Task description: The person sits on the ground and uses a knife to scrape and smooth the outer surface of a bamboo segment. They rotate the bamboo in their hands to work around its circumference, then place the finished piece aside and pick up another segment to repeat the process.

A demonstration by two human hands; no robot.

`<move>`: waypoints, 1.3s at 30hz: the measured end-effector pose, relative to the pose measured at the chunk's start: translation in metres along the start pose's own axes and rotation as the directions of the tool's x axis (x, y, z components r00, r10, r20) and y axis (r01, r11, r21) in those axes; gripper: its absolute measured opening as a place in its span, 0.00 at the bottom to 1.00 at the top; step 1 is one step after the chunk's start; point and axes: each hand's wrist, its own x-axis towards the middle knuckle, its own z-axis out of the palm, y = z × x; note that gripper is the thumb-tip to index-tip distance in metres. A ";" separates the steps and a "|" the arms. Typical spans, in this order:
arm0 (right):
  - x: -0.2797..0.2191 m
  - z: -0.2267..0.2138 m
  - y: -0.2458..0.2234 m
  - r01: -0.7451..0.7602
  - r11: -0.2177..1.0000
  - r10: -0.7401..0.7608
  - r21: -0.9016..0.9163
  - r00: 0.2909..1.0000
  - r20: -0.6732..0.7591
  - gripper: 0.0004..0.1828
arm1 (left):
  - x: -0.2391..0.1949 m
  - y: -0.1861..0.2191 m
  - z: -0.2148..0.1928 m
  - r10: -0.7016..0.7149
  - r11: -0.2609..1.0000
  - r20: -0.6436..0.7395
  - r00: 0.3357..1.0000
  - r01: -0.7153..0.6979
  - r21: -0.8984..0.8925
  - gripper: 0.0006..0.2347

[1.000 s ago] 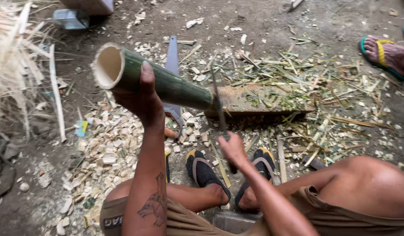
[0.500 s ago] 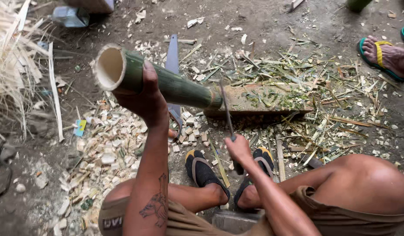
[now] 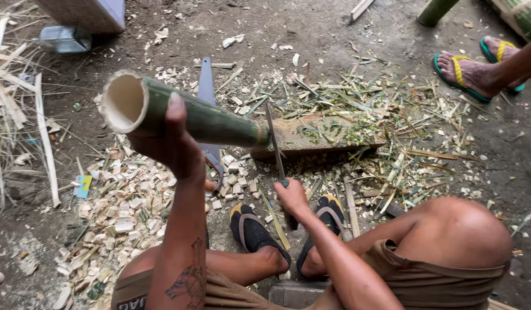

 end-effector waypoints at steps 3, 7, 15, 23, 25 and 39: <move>-0.015 -0.004 -0.019 0.125 0.984 -0.139 -0.123 0.984 -0.110 0.19 | 0.012 0.019 -0.009 -0.004 0.996 0.247 0.969 0.024 -0.080 0.32; -0.059 -0.014 -0.074 0.170 0.972 -0.177 -0.164 0.984 -0.031 0.17 | 0.031 0.034 0.001 -0.211 0.948 0.537 0.817 0.305 -0.091 0.30; -0.056 -0.019 -0.074 0.033 0.996 -0.044 0.086 0.990 0.134 0.15 | 0.008 -0.007 -0.005 -0.108 0.979 0.318 0.942 0.157 -0.131 0.18; -0.053 -0.003 -0.048 0.519 0.850 -0.520 -0.091 0.854 0.011 0.12 | 0.004 0.000 0.027 -0.034 0.984 0.197 0.980 0.068 -0.165 0.25; -0.064 0.006 -0.037 0.424 0.905 -0.423 -0.030 0.906 0.018 0.11 | -0.001 -0.001 0.018 -0.061 0.984 0.194 0.979 0.092 -0.154 0.26; -0.022 0.009 0.007 0.332 0.937 -0.341 -0.106 0.937 -0.077 0.17 | 0.002 -0.024 0.022 0.017 1.000 0.070 0.997 -0.016 -0.009 0.34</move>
